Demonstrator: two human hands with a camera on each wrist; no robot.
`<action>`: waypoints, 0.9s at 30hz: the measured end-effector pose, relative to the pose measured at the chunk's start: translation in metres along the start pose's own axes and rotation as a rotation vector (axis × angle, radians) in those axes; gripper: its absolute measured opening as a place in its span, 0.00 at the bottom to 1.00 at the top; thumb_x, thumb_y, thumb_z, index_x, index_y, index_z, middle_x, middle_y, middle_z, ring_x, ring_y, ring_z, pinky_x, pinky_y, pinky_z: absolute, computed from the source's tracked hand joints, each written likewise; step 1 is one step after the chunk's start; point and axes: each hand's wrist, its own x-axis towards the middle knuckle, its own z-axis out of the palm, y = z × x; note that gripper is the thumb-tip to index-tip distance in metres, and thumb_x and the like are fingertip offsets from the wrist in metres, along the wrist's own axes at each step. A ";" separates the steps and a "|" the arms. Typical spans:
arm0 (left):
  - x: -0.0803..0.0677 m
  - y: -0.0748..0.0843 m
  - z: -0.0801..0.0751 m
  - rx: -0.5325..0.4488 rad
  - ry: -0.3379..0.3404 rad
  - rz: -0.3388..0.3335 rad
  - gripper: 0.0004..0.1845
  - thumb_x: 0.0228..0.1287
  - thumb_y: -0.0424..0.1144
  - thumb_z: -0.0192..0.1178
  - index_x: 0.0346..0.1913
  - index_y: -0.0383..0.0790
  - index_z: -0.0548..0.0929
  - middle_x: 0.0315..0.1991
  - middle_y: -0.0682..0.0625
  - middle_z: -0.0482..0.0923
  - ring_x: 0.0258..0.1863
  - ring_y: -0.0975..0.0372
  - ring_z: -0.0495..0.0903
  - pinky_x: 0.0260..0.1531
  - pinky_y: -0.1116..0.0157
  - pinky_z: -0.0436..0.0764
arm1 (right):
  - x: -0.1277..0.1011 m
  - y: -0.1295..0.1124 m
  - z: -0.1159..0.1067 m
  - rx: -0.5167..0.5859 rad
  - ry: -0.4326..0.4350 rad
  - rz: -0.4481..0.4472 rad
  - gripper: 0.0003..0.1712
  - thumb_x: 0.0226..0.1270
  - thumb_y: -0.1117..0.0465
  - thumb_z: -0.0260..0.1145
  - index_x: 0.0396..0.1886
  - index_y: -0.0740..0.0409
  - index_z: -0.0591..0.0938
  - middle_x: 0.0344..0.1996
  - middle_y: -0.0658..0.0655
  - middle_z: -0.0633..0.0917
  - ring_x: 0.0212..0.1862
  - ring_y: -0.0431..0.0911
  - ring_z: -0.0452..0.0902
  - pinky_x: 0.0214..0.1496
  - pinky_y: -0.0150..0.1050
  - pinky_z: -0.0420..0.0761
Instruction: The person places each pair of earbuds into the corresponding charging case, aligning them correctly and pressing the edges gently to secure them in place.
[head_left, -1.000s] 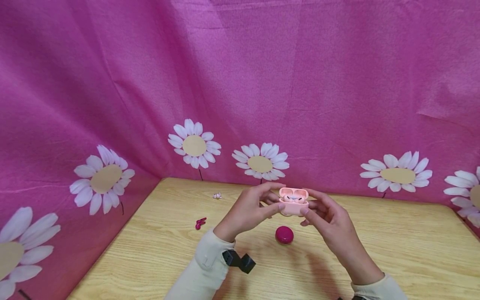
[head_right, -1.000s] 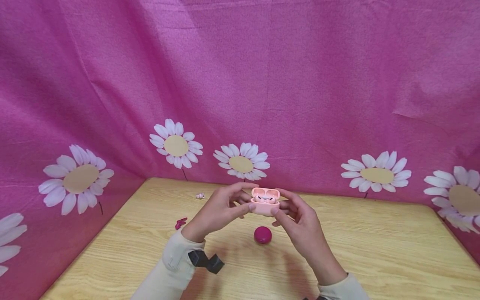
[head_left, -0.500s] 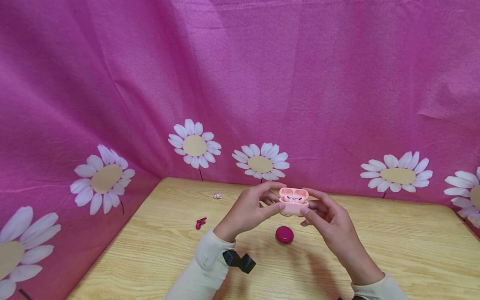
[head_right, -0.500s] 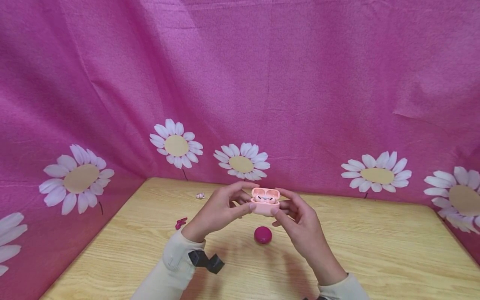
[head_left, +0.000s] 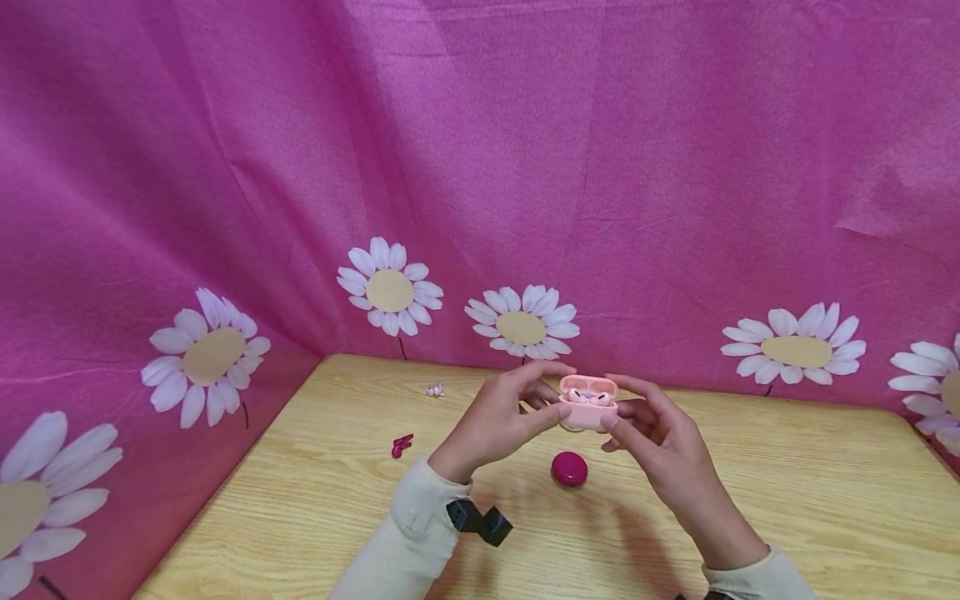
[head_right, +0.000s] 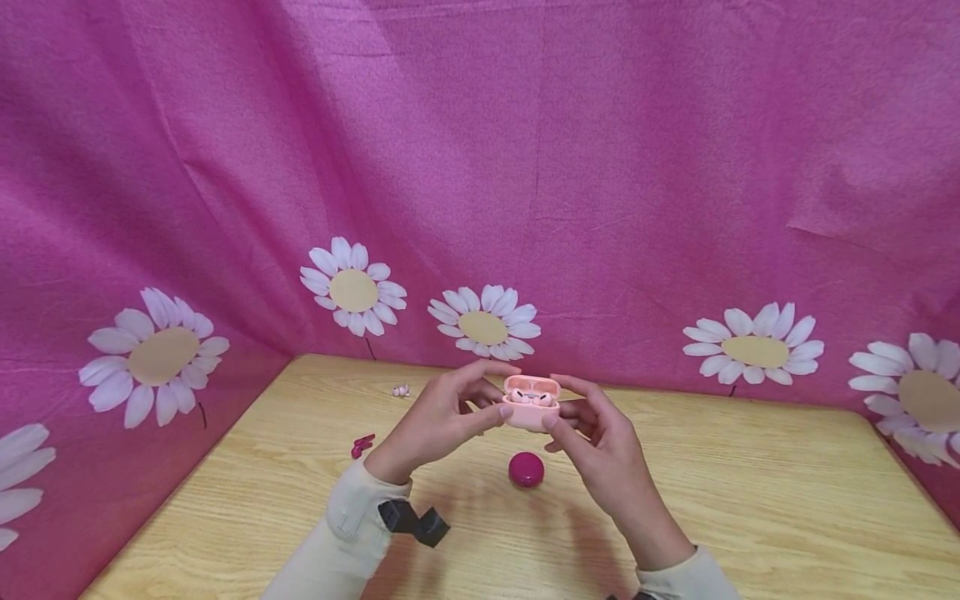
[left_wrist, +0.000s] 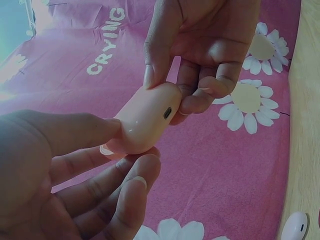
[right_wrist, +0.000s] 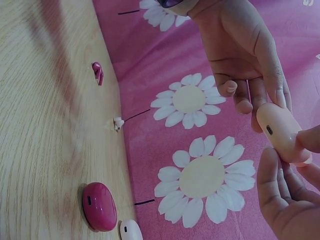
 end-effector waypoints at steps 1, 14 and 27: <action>0.000 0.000 0.000 0.000 0.000 0.000 0.22 0.62 0.37 0.65 0.60 0.44 0.77 0.35 0.56 0.86 0.31 0.69 0.82 0.32 0.68 0.76 | 0.000 0.000 0.000 0.000 -0.001 0.000 0.25 0.68 0.69 0.61 0.63 0.67 0.70 0.38 0.59 0.84 0.34 0.47 0.83 0.36 0.42 0.84; 0.000 0.000 0.000 -0.007 -0.009 0.005 0.22 0.63 0.37 0.65 0.60 0.44 0.77 0.35 0.56 0.86 0.32 0.69 0.81 0.32 0.68 0.76 | 0.001 0.001 -0.001 0.013 -0.007 -0.013 0.25 0.68 0.71 0.61 0.63 0.67 0.70 0.38 0.58 0.85 0.34 0.47 0.83 0.36 0.42 0.84; 0.000 0.000 0.000 -0.026 -0.006 0.010 0.20 0.63 0.37 0.65 0.58 0.45 0.77 0.35 0.55 0.85 0.31 0.68 0.82 0.32 0.68 0.77 | 0.001 0.001 0.000 0.016 -0.003 -0.017 0.25 0.68 0.71 0.61 0.63 0.70 0.69 0.38 0.59 0.85 0.35 0.47 0.83 0.35 0.42 0.84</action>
